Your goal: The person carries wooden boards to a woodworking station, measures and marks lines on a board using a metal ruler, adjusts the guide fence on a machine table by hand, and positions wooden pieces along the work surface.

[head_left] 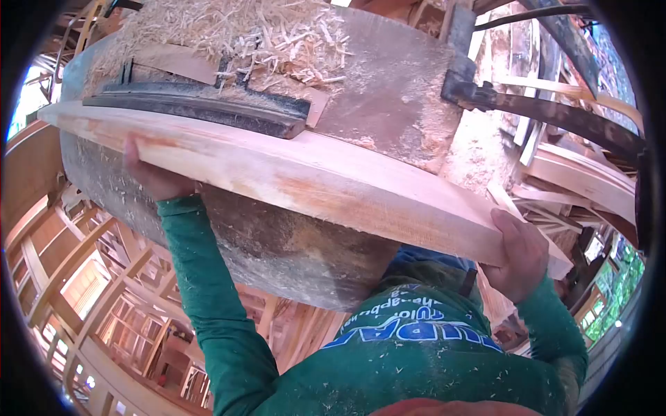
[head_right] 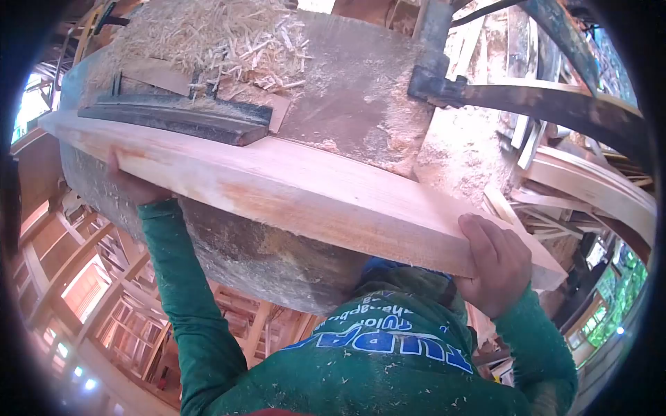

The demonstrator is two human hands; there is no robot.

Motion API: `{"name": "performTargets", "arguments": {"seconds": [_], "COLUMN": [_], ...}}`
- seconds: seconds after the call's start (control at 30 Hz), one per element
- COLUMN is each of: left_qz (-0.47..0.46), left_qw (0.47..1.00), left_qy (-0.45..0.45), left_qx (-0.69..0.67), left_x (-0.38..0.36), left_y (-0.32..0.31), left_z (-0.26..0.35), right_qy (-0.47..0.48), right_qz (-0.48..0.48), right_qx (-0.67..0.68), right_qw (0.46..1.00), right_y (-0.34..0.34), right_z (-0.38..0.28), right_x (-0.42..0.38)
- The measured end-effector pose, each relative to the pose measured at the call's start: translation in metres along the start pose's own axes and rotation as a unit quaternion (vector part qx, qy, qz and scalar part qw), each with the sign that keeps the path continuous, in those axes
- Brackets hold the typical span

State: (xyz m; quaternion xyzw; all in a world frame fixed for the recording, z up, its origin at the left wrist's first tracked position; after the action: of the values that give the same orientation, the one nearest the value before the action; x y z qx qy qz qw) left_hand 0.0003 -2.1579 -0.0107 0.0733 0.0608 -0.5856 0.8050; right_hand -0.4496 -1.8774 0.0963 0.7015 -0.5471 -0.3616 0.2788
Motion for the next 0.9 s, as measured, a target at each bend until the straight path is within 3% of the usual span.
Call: {"name": "performTargets", "arguments": {"seconds": [0.1,0.17,0.27,0.4,0.7,0.9], "left_qz": [0.021,0.003,0.012,-0.037,0.017,-0.091], "left_qw": [0.999,1.0,0.999,0.998,0.995,0.983], "left_qy": [-0.029,0.013,-0.025,-0.014,-0.084,-0.021], "left_qx": [0.016,0.012,-0.032,-0.053,-0.045,-0.159], "left_x": [0.017,0.043,0.042,0.077,0.128,0.166], "left_y": [0.013,0.038,0.022,0.048,0.083,0.085], "left_z": [0.004,-0.001,0.015,0.008,0.006,-0.003], "right_qy": [0.009,0.016,0.032,0.045,0.036,0.035], "right_qz": [-0.004,0.003,0.01,0.02,0.017,0.016], "right_qx": [0.0,0.002,-0.001,-0.005,-0.011,0.012], "right_qw": [1.0,1.0,0.999,0.999,0.999,0.999], "right_y": [-0.004,-0.01,-0.015,-0.022,-0.042,-0.056], "right_z": [-0.016,-0.023,-0.036,-0.053,-0.087,-0.108], "right_x": [0.021,0.031,0.046,0.064,0.1,0.125]}}
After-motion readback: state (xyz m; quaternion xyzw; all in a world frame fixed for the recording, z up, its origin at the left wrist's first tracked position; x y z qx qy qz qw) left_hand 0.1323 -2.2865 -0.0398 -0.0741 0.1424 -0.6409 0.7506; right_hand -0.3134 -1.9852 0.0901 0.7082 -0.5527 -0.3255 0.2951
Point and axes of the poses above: each hand's wrist, its own x-axis towards the middle knuckle, its own y-axis out of the back of the hand, z = x × y, the point moved 6 cm from there along x, towards the middle knuckle, and after that the axes turned 13 degrees about x, right-handed, at the moved point
